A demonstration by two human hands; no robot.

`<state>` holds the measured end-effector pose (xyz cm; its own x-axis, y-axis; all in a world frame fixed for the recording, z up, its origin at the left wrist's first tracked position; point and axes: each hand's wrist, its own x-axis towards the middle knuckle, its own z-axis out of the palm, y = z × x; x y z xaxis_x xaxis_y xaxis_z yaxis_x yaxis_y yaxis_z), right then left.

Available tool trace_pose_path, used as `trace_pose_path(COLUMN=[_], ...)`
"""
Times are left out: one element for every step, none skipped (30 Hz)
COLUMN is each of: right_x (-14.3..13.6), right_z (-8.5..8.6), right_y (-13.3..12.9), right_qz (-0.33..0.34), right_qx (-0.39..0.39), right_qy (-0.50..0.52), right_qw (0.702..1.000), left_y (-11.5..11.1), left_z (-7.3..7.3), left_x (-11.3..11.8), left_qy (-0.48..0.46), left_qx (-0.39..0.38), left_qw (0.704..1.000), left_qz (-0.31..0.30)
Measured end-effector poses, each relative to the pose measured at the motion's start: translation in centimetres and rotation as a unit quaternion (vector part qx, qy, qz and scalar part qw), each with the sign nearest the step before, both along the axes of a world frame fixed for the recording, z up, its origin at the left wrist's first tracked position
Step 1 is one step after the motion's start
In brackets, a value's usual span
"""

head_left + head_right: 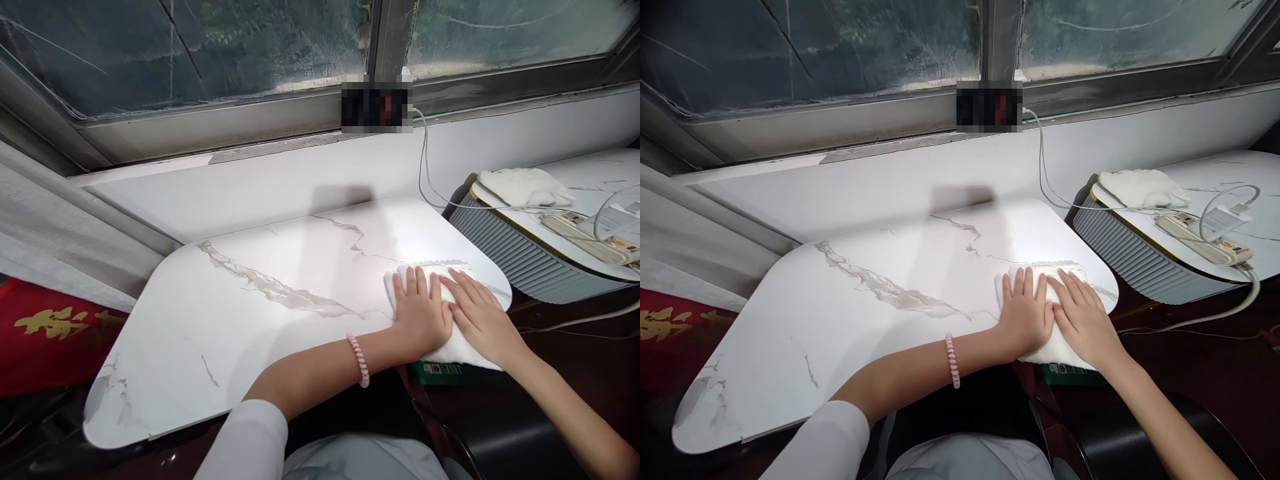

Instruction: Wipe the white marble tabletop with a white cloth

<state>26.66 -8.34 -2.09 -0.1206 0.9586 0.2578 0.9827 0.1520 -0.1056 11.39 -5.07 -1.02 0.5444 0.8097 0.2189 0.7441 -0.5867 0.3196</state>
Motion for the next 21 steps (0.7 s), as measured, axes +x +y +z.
trace_pose_path(right_x=[0.6,1.1,1.6,2.1,2.6,2.9,3.3,3.6,3.8,3.9,4.0,4.0,3.9,3.8,3.6,3.4,3.2,2.9,2.7,2.5,2.2], right_z=[-0.1,-0.1,-0.2,-0.3,-0.3,-0.4,-0.4,-0.4,-0.4,-0.3,-0.2,-0.1,0.0,0.1,0.2,0.3,0.3,0.3,0.3,0.3,0.3], right_y=[0.1,0.3,0.7,1.3,1.9,2.7,3.6,4.6,5.8,7.0,8.4,9.7,11.1,12.5,13.9,15.2,16.5,17.8,18.9,20.0,21.1], right_qz=[-0.005,-0.009,-0.012,-0.015,-0.018,-0.020,-0.022,-0.022,-0.022,-0.020,-0.019,-0.021,-0.023,-0.026,-0.027,-0.027,-0.025,-0.024,-0.024,-0.025,-0.026], right_qx=[0.000,0.000,0.001,0.002,0.002,0.002,0.003,0.005,0.008,0.012,0.016,0.020,0.022,0.024,0.025,0.027,0.029,0.032,0.034,0.036,0.035], right_qy=[-0.001,-0.003,-0.004,-0.006,-0.007,-0.009,-0.012,-0.014,-0.017,-0.020,-0.023,-0.024,-0.024,-0.023,-0.022,-0.020,-0.018,-0.018,-0.018,-0.019,-0.018], right_qw=[1.000,1.000,1.000,1.000,1.000,1.000,1.000,1.000,1.000,1.000,0.999,0.999,0.999,0.999,0.999,0.999,0.999,0.999,0.999,0.999,0.999], left_y=[0.1,0.3,0.7,1.1,1.7,2.4,3.2,4.2,5.2,6.3,7.5,8.8,10.1,11.5,12.8,14.2,15.4,16.7,17.8,18.9,19.9], left_z=[0.0,-0.1,-0.1,-0.1,-0.1,-0.1,-0.1,-0.1,-0.1,-0.1,-0.1,0.0,0.1,0.2,0.3,0.4,0.6,0.7,0.8,0.8,0.7], left_x=[0.5,1.0,1.5,2.0,2.5,2.9,3.3,3.6,4.0,4.2,4.4,4.6,4.7,4.8,4.9,5.0,5.0,5.0,5.0,5.0,4.9], left_qy=[-0.002,-0.004,-0.004,-0.004,-0.005,-0.005,-0.005,-0.006,-0.007,-0.009,-0.011,-0.013,-0.015,-0.016,-0.015,-0.013,-0.009,-0.006,-0.004,-0.002,-0.001], left_qx=[0.004,0.007,0.008,0.008,0.008,0.007,0.006,0.005,0.004,0.004,0.003,0.002,0.000,-0.007,-0.020,-0.038,-0.057,-0.075,-0.086,-0.091,-0.087], left_qw=[1.000,1.000,1.000,1.000,1.000,1.000,1.000,1.000,1.000,1.000,1.000,1.000,0.999,0.999,0.999,0.998,0.996,0.995,0.993,0.993,0.992], left_qz=[-0.004,-0.007,-0.007,-0.006,-0.004,-0.002,0.001,0.004,0.008,0.013,0.018,0.024,0.029,0.036,0.044,0.052,0.061,0.068,0.075,0.081,0.086])
